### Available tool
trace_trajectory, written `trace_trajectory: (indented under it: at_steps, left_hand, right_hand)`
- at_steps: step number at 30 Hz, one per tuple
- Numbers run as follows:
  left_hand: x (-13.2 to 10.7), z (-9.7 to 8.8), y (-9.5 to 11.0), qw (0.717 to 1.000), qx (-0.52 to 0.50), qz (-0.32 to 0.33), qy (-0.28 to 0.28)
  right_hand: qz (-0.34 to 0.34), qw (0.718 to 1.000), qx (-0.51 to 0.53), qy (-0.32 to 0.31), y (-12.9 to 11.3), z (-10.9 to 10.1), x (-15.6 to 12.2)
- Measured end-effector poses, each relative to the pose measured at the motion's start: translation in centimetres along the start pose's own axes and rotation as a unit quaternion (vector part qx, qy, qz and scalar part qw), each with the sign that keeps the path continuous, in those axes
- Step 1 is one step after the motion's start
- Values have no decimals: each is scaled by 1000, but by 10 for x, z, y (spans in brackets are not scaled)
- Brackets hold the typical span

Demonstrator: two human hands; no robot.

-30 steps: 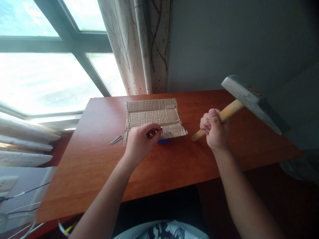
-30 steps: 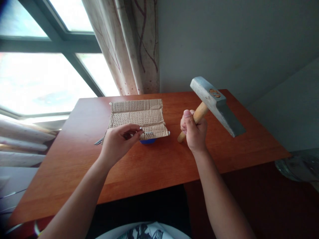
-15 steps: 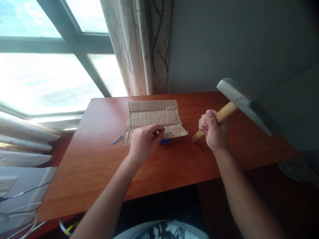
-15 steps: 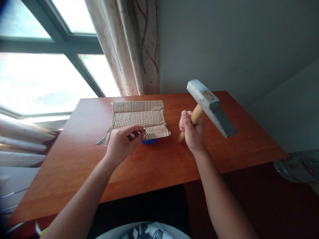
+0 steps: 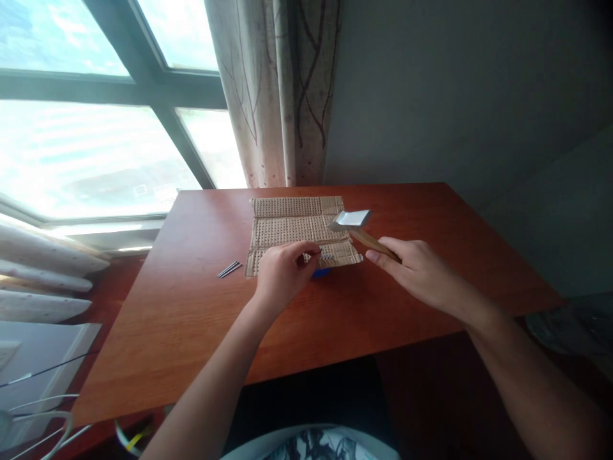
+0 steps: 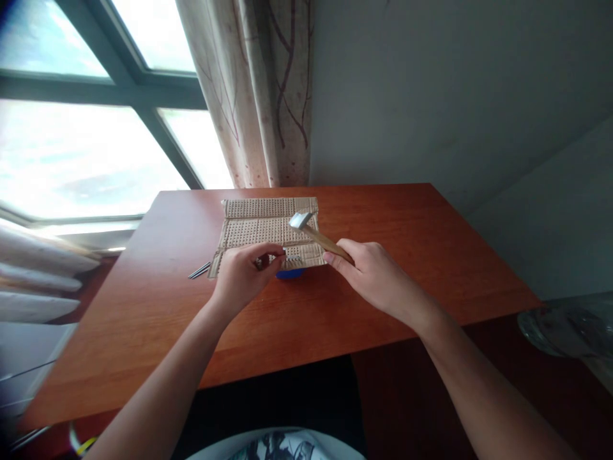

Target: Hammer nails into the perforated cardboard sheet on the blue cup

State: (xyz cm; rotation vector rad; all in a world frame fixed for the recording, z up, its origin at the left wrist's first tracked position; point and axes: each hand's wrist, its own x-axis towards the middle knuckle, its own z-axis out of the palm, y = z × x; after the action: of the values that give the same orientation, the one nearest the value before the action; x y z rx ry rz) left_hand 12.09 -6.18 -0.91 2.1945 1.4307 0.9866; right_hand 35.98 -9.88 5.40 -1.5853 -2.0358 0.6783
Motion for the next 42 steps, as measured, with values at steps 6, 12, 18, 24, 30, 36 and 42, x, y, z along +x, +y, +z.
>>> trace_trajectory:
  at_steps: [6,12,18,24,30,36,42]
  left_hand:
    - [0,0,0,1000,-5,5,0]
    - [1,0,-1,1000,3,6,-6]
    - [1,0,0,1000,-8,0,-10]
    - [1,-1,1,1000,-1,-8,-16]
    - [2,-1,2,999,3,-22,-24]
    - [2,0,0,999,-4,-25,-22]
    - [2,-1,0,999,11,-18,-31]
  right_hand:
    - [-16,1000,0,-14,-17,-6,-1]
    - [-12,998,2,-69,-18,-1,1]
    - [-6,999,6,-53,-23,-7,-1]
    - [28,997,8,-75,-17,2,0]
    - [43,994,4,-103,-21,1,3]
    - [62,993,-10,-100,-28,-9,1]
    - [68,989,2,-132,-27,-3,0]
